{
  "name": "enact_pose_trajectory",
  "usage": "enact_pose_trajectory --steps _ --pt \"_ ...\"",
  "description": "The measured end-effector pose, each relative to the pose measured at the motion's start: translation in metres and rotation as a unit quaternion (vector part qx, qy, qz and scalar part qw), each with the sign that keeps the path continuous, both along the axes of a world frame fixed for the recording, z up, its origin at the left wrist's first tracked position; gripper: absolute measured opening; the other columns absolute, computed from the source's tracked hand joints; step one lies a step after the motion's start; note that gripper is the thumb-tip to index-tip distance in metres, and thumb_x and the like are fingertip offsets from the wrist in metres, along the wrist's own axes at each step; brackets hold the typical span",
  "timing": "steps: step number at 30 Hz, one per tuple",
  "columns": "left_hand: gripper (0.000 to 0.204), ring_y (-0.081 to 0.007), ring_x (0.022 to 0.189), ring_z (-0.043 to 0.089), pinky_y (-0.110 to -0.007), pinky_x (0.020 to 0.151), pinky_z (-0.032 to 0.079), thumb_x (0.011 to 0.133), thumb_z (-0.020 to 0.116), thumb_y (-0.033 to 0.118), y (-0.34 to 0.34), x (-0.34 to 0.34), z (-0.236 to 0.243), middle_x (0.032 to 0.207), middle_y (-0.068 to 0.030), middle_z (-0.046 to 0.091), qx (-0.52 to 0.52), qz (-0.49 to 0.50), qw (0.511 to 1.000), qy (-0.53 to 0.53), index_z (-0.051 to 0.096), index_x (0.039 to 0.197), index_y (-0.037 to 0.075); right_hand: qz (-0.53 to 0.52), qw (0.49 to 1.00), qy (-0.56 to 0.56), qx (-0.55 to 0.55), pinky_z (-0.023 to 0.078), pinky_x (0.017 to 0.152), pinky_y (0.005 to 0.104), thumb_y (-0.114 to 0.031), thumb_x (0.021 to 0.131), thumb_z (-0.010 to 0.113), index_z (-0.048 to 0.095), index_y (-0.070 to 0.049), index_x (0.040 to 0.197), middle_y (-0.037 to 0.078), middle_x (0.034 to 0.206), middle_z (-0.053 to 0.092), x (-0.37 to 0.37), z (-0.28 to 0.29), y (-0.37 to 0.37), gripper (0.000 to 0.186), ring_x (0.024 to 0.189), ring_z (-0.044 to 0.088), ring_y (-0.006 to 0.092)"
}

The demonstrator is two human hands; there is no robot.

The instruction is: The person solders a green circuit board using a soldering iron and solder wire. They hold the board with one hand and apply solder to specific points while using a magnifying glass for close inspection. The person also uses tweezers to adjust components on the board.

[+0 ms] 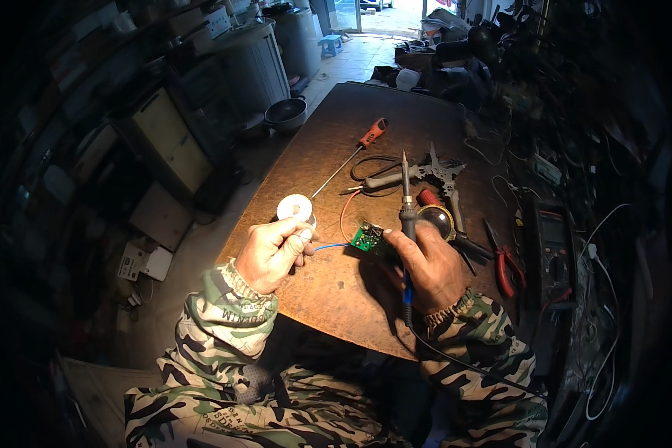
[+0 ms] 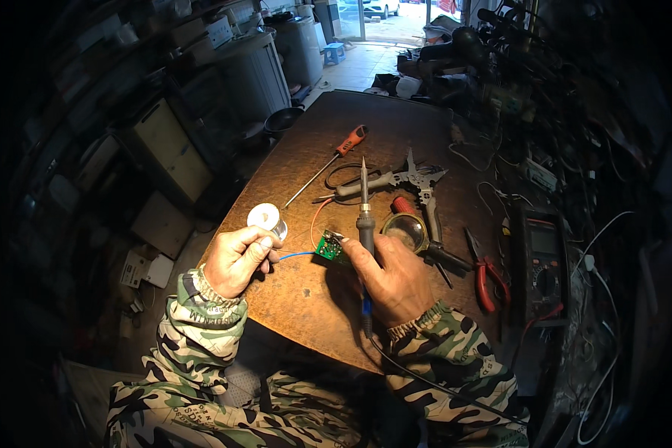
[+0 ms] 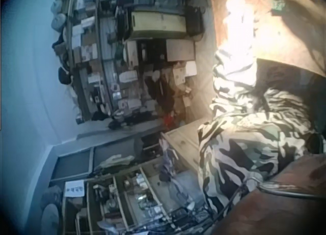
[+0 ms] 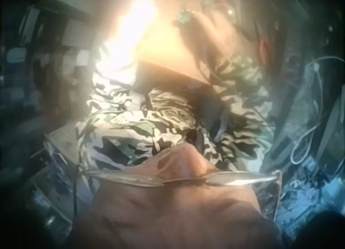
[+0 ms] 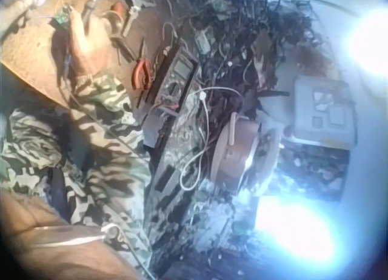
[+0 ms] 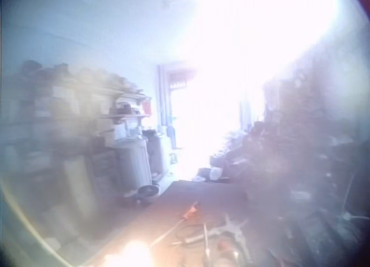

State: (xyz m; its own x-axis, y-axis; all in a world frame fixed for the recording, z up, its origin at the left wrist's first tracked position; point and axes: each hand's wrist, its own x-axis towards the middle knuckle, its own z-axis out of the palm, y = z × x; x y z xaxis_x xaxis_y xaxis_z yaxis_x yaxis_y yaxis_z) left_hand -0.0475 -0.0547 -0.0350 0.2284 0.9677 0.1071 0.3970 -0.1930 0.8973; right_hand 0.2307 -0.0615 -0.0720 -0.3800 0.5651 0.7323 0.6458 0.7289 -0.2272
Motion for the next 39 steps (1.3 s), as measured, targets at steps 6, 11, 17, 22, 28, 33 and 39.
enact_pose_trajectory --steps 6,11,17,22,28,33,39 --pt "0.023 -0.0105 0.069 0.066 -0.026 0.066 0.054 0.102 0.062 0.018 0.034 -0.015 0.006 0.078 -0.0070 0.072 0.034 -0.032 0.995 0.083 0.072 0.102 -0.002 0.010 0.999 -0.027 0.024 0.054 0.062 0.0372 0.000 0.082 0.073 0.062 -0.008 0.127 0.014 0.098 0.061 0.000 -0.002 0.007 0.047 0.079 0.062 0.0256" --pt "0.028 -0.0052 0.075 0.058 -0.023 0.069 0.050 0.084 0.074 0.008 0.050 -0.012 0.021 0.087 -0.0001 0.067 0.020 -0.088 0.982 0.168 0.069 0.110 0.000 -0.003 1.000 -0.029 0.007 0.055 0.066 0.0378 0.002 0.080 0.072 0.063 -0.008 0.126 0.014 0.100 0.061 0.005 0.003 0.004 0.048 0.083 0.063 0.0272" --pt "0.024 -0.0124 0.072 0.059 -0.032 0.068 0.048 0.100 0.063 0.022 0.049 -0.001 0.003 0.074 -0.0056 0.061 0.052 -0.178 0.979 0.086 0.067 0.093 0.000 -0.016 0.999 -0.025 -0.014 0.056 0.068 0.0384 0.002 0.079 0.072 0.064 -0.008 0.125 0.013 0.101 0.062 0.004 0.001 0.003 0.048 0.085 0.063 0.0283" --pt "0.028 -0.0079 0.071 0.058 -0.025 0.062 0.046 0.105 0.058 0.024 0.044 0.008 -0.007 0.078 -0.0035 0.064 0.005 -0.157 0.987 -0.040 0.069 0.096 0.000 -0.012 1.000 -0.022 -0.005 0.056 0.068 0.0380 0.001 0.080 0.072 0.065 -0.008 0.123 0.013 0.102 0.062 0.002 -0.001 0.006 0.045 0.086 0.064 0.0281" --pt "0.021 -0.0061 0.065 0.057 -0.022 0.054 0.043 0.100 0.068 0.019 0.050 0.027 0.003 0.087 -0.0042 0.064 0.033 -0.111 0.993 -0.030 0.069 0.095 -0.001 -0.021 1.000 -0.017 -0.010 0.057 0.070 0.0382 0.002 0.079 0.072 0.065 -0.008 0.124 0.013 0.104 0.063 0.005 0.001 0.006 0.046 0.088 0.065 0.0285" --pt "0.014 -0.0094 0.078 0.059 -0.025 0.071 0.050 0.098 0.069 0.014 0.053 0.050 -0.003 0.099 -0.0052 0.066 0.066 -0.167 0.973 -0.143 0.066 0.095 0.000 -0.023 0.999 -0.003 -0.038 0.057 0.073 0.0396 0.006 0.075 0.071 0.064 -0.008 0.125 0.014 0.105 0.063 0.006 0.001 0.004 0.053 0.091 0.066 0.0299" --pt "0.013 -0.0089 0.083 0.063 -0.025 0.076 0.054 0.099 0.067 0.012 0.050 0.040 -0.022 0.112 -0.0090 0.068 0.065 -0.155 0.979 -0.119 0.064 0.097 0.000 -0.003 0.999 0.001 -0.038 0.057 0.073 0.0393 0.008 0.070 0.070 0.062 -0.007 0.128 0.014 0.105 0.064 0.000 -0.004 0.011 0.060 0.091 0.066 0.0300"
